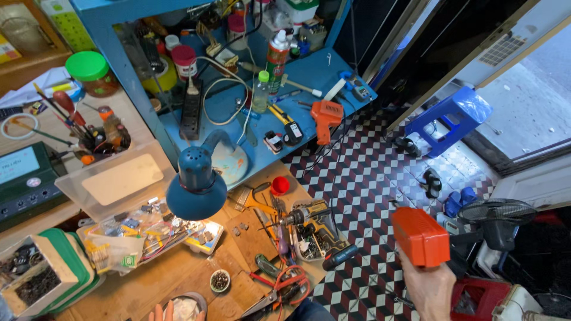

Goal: The person uses an orange heat gun to apply heat to small components and a small container of parts on a cluttered workbench. They repeatedly aim the heat gun at the items, pause, and reposition the tool while handling the components with their other hand.

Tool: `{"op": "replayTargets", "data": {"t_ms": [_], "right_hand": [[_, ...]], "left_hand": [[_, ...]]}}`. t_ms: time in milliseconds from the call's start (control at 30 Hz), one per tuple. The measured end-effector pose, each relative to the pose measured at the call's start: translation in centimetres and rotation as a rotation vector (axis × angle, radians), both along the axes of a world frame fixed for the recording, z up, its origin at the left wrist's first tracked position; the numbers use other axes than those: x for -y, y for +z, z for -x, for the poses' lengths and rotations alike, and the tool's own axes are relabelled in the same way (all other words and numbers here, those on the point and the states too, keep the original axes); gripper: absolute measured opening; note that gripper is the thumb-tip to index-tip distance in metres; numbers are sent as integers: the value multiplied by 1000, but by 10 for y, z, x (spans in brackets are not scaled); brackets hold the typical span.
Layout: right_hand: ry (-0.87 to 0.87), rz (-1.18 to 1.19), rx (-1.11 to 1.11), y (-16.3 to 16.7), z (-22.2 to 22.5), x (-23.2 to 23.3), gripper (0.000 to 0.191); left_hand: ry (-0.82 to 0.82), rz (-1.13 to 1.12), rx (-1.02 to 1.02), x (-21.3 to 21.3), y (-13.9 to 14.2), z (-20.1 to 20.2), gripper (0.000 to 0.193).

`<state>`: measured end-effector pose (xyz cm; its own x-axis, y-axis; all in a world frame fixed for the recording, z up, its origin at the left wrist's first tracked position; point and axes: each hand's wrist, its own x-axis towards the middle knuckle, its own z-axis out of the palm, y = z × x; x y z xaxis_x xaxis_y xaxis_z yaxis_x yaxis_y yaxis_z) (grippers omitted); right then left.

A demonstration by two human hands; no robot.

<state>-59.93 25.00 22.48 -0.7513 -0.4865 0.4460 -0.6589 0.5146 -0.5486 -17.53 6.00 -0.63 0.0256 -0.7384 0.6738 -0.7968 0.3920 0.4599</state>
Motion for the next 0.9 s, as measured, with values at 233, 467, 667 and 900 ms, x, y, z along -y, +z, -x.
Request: {"op": "replayTargets", "data": {"t_ms": [233,467,667,900], "right_hand": [[31,210,-9,-8,95,3,31],[390,68,43,-67,189,24,33],[844,80,-178,-55,210,67,49],[1324,-99,-154,-32,155,114,71]], "left_hand": [[-312,-526,-3,1,26,87,68],[-508,-1240,-886,-74,163,345,50],[-451,-1504,-1226,-97,242,443,72],[-131,-1169,-1428,-99,216,405,61]]}}
